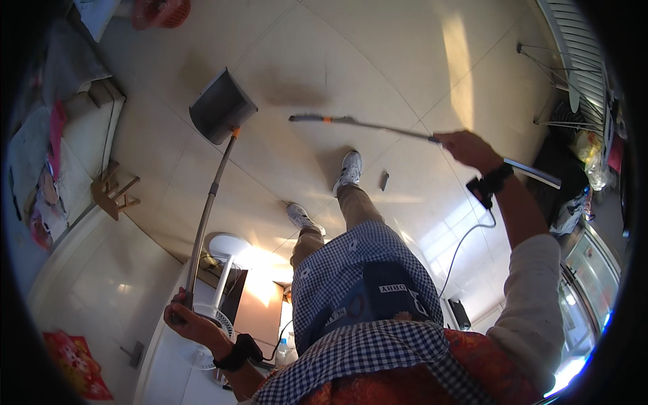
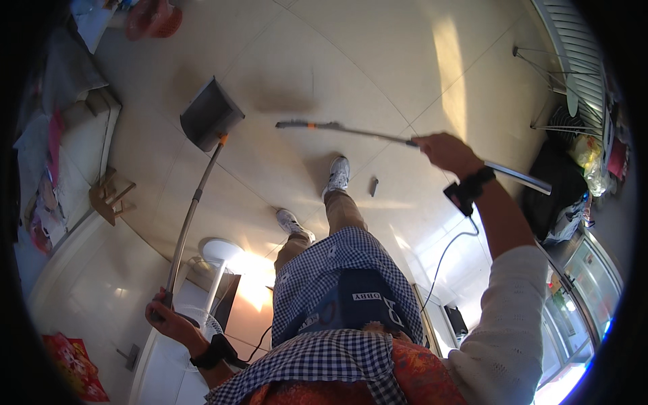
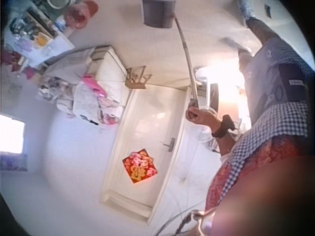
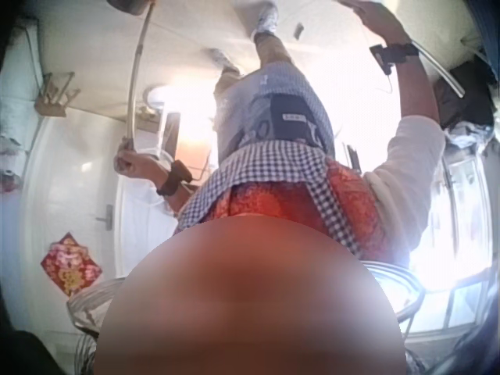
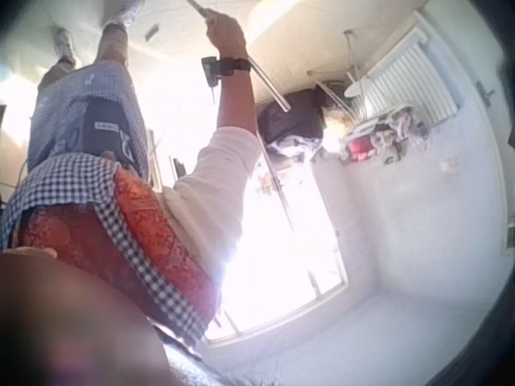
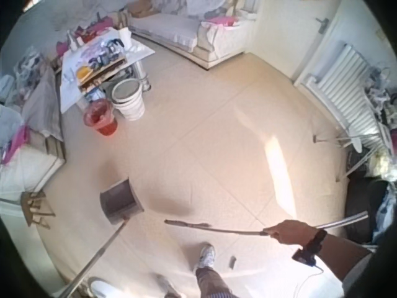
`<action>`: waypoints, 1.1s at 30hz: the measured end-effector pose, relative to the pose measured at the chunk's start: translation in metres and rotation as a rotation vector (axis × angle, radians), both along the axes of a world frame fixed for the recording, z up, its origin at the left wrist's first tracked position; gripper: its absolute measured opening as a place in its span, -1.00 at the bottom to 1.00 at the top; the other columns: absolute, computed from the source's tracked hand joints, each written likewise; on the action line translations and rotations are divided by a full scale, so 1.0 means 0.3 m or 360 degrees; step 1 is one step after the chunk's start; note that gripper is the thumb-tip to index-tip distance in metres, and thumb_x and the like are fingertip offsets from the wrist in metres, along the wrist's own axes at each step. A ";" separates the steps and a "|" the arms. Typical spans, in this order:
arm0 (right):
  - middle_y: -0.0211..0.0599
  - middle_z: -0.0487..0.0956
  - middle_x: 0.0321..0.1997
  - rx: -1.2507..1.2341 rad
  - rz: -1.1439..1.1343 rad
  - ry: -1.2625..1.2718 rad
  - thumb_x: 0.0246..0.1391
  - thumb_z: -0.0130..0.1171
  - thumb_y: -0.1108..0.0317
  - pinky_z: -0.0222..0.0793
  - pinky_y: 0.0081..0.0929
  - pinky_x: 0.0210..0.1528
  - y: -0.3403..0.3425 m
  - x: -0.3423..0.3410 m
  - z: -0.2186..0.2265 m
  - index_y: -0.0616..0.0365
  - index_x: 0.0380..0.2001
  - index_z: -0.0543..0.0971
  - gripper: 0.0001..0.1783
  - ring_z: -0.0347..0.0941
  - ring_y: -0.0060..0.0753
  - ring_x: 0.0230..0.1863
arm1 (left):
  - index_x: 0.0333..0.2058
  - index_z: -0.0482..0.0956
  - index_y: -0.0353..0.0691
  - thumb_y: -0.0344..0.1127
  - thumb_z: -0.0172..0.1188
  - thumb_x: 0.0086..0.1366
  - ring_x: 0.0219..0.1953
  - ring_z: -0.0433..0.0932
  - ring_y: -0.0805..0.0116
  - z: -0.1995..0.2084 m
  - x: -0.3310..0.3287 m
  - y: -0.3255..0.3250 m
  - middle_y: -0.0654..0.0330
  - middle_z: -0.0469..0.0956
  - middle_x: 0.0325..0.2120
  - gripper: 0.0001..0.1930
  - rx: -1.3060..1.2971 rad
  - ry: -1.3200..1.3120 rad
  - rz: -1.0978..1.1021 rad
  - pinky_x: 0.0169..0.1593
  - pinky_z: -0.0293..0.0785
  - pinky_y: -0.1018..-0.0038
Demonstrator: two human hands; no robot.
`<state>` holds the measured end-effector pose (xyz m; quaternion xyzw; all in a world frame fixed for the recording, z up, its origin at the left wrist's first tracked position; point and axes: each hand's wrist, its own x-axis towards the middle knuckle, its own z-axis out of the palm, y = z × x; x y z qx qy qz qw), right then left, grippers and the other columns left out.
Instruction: The person sweeps a tiled floor with a broom and collects debris into a dustpan. They move around the room, sweeping different areas and periodically emptying the dustpan into a trash bin.
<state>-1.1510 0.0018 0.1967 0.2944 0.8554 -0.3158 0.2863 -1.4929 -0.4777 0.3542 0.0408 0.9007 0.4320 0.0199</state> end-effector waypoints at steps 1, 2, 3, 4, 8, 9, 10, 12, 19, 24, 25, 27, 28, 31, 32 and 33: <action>-0.05 0.55 -0.28 0.0017 0.0090 -0.0129 0.06 -0.06 0.36 0.36 -0.18 -0.16 -0.046 0.015 -0.006 0.07 -0.05 0.48 -0.65 0.48 -0.03 -0.24 | -0.22 0.22 -0.33 -0.25 -0.09 0.36 -0.11 0.47 0.15 0.002 -0.017 0.009 0.06 0.45 -0.29 -0.77 -0.0013 0.0007 0.0039 0.06 0.36 0.28; -0.06 0.55 -0.25 -0.0114 0.0047 -0.0261 0.05 -0.03 0.36 0.37 -0.19 -0.15 -0.081 0.024 -0.020 0.00 -0.04 0.48 -0.64 0.48 -0.05 -0.24 | -0.22 0.22 -0.34 -0.25 -0.09 0.36 -0.11 0.47 0.15 0.008 -0.037 0.015 0.06 0.45 -0.28 -0.77 -0.0023 0.0013 0.0056 0.06 0.36 0.28; -0.07 0.56 -0.26 -0.0183 -0.0052 -0.0245 0.04 -0.01 0.34 0.38 -0.19 -0.15 -0.127 0.026 -0.041 -0.04 -0.06 0.50 -0.65 0.48 -0.04 -0.24 | -0.22 0.22 -0.34 -0.25 -0.09 0.36 -0.11 0.47 0.15 0.012 -0.060 0.021 0.06 0.45 -0.28 -0.76 -0.0037 0.0032 0.0040 0.06 0.37 0.29; -0.08 0.56 -0.27 -0.0265 -0.0089 -0.0168 0.04 -0.01 0.33 0.38 -0.19 -0.15 -0.165 0.007 -0.083 -0.05 -0.08 0.51 -0.66 0.48 -0.04 -0.23 | -0.21 0.23 -0.33 -0.24 -0.08 0.36 -0.11 0.47 0.16 0.009 -0.086 0.030 0.07 0.45 -0.27 -0.76 -0.0010 0.0031 0.0046 0.06 0.37 0.29; -0.20 0.57 -0.23 -0.0292 -0.0235 -0.0257 0.02 -0.02 0.29 0.37 -0.18 -0.10 -0.237 -0.180 -0.275 -0.08 -0.14 0.56 -0.69 0.47 -0.06 -0.17 | -0.24 0.24 -0.29 -0.23 -0.07 0.35 -0.11 0.47 0.16 -0.005 -0.218 0.071 0.12 0.44 -0.30 -0.78 0.0008 0.0058 -0.0011 0.06 0.37 0.29; -0.22 0.58 -0.24 -0.0238 -0.0232 -0.0204 0.02 -0.02 0.29 0.38 -0.19 -0.11 -0.220 -0.230 -0.304 -0.10 -0.14 0.55 -0.69 0.48 -0.08 -0.18 | -0.25 0.23 -0.29 -0.23 -0.07 0.35 -0.11 0.47 0.16 -0.010 -0.256 0.084 0.12 0.44 -0.30 -0.78 -0.0014 0.0072 -0.0096 0.06 0.37 0.29; -0.21 0.57 -0.26 -0.0216 -0.0314 -0.0177 0.02 -0.03 0.30 0.38 -0.18 -0.13 -0.190 -0.269 -0.317 -0.08 -0.17 0.56 -0.70 0.48 -0.08 -0.19 | -0.26 0.23 -0.29 -0.22 -0.07 0.35 -0.11 0.46 0.16 -0.015 -0.305 0.100 0.12 0.44 -0.31 -0.78 -0.0015 0.0088 -0.0197 0.06 0.37 0.29; -0.19 0.57 -0.30 -0.0157 -0.0469 -0.0171 0.01 -0.03 0.31 0.38 -0.16 -0.18 -0.143 -0.323 -0.313 -0.02 -0.24 0.56 -0.75 0.47 -0.07 -0.22 | -0.27 0.23 -0.29 -0.23 -0.06 0.35 -0.11 0.46 0.16 -0.030 -0.405 0.134 0.12 0.44 -0.31 -0.78 -0.0032 0.0104 -0.0455 0.05 0.38 0.28; -0.03 0.54 -0.18 0.0036 -0.1059 0.0010 0.05 0.02 0.30 0.35 -0.23 -0.07 -0.302 -0.327 -0.107 0.15 -0.11 0.51 -0.67 0.44 0.02 -0.11 | -0.27 0.20 -0.31 -0.29 -0.03 0.32 -0.08 0.46 0.12 -0.100 -0.822 0.240 0.02 0.44 -0.31 -0.79 -0.0036 -0.0107 -0.0913 -0.02 0.46 0.34; -0.39 0.44 -0.65 -0.0260 -0.1840 -0.0239 0.08 0.04 0.36 0.32 -0.55 -0.51 -0.682 -0.231 0.091 0.03 0.03 0.45 -0.61 0.34 -0.58 -0.61 | -0.27 0.21 -0.31 -0.39 -0.05 0.31 -0.13 0.47 0.17 -0.116 -1.035 0.343 0.01 0.45 -0.30 -0.86 0.0013 -0.0239 -0.1221 0.04 0.39 0.29; -0.49 0.37 -0.71 -0.0309 -0.2092 -0.0308 0.09 0.04 0.36 0.25 -0.62 -0.61 -0.766 -0.220 0.101 0.00 0.05 0.44 -0.59 0.24 -0.70 -0.69 | -0.26 0.20 -0.32 -0.39 -0.04 0.30 -0.12 0.47 0.17 -0.116 -1.069 0.369 0.00 0.45 -0.29 -0.85 -0.0019 -0.0232 -0.1339 0.03 0.40 0.30; -0.53 0.36 -0.73 -0.0348 -0.2548 -0.0342 0.09 0.04 0.36 0.18 -0.64 -0.68 -0.922 -0.195 0.084 -0.04 0.06 0.44 -0.59 0.21 -0.72 -0.73 | -0.27 0.21 -0.31 -0.45 -0.03 0.28 -0.13 0.47 0.17 -0.108 -1.117 0.413 0.01 0.45 -0.30 -0.87 -0.0096 -0.0304 -0.1406 0.04 0.39 0.28; -0.54 0.35 -0.75 -0.0332 -0.2769 -0.0271 0.10 0.03 0.34 0.14 -0.65 -0.71 -0.987 -0.191 0.046 -0.04 0.04 0.45 -0.61 0.20 -0.73 -0.75 | -0.28 0.22 -0.30 -0.47 -0.02 0.26 -0.13 0.46 0.17 -0.099 -1.140 0.435 0.02 0.45 -0.31 -0.87 -0.0146 -0.0310 -0.1462 0.04 0.38 0.26; -0.56 0.25 -0.78 0.0142 -0.2949 -0.0353 0.13 -0.04 0.30 -0.02 -0.63 -0.84 -1.066 -0.238 -0.196 -0.06 0.00 0.45 -0.66 0.07 -0.68 -0.85 | -0.28 0.22 -0.30 -0.52 0.01 0.23 -0.13 0.47 0.18 -0.073 -1.192 0.507 0.02 0.46 -0.32 -0.85 -0.0154 -0.0448 -0.1770 0.04 0.37 0.26; -0.52 0.27 -0.77 0.0166 -0.2980 -0.0201 0.12 -0.05 0.30 0.00 -0.60 -0.83 -1.067 -0.265 -0.266 -0.03 -0.04 0.47 -0.68 0.09 -0.66 -0.84 | -0.30 0.25 -0.28 -0.54 0.07 0.17 -0.16 0.49 0.17 -0.067 -1.203 0.533 0.02 0.48 -0.34 -0.82 -0.0161 -0.0452 -0.1853 -0.02 0.40 0.28; -0.48 0.29 -0.75 0.0169 -0.3174 -0.0206 0.11 -0.06 0.31 0.03 -0.57 -0.82 -1.047 -0.298 -0.334 0.01 -0.12 0.48 -0.73 0.12 -0.62 -0.82 | -0.31 0.27 -0.27 -0.55 0.10 0.15 -0.18 0.50 0.16 -0.060 -1.211 0.558 0.02 0.49 -0.36 -0.81 -0.0234 -0.0427 -0.1988 -0.04 0.42 0.28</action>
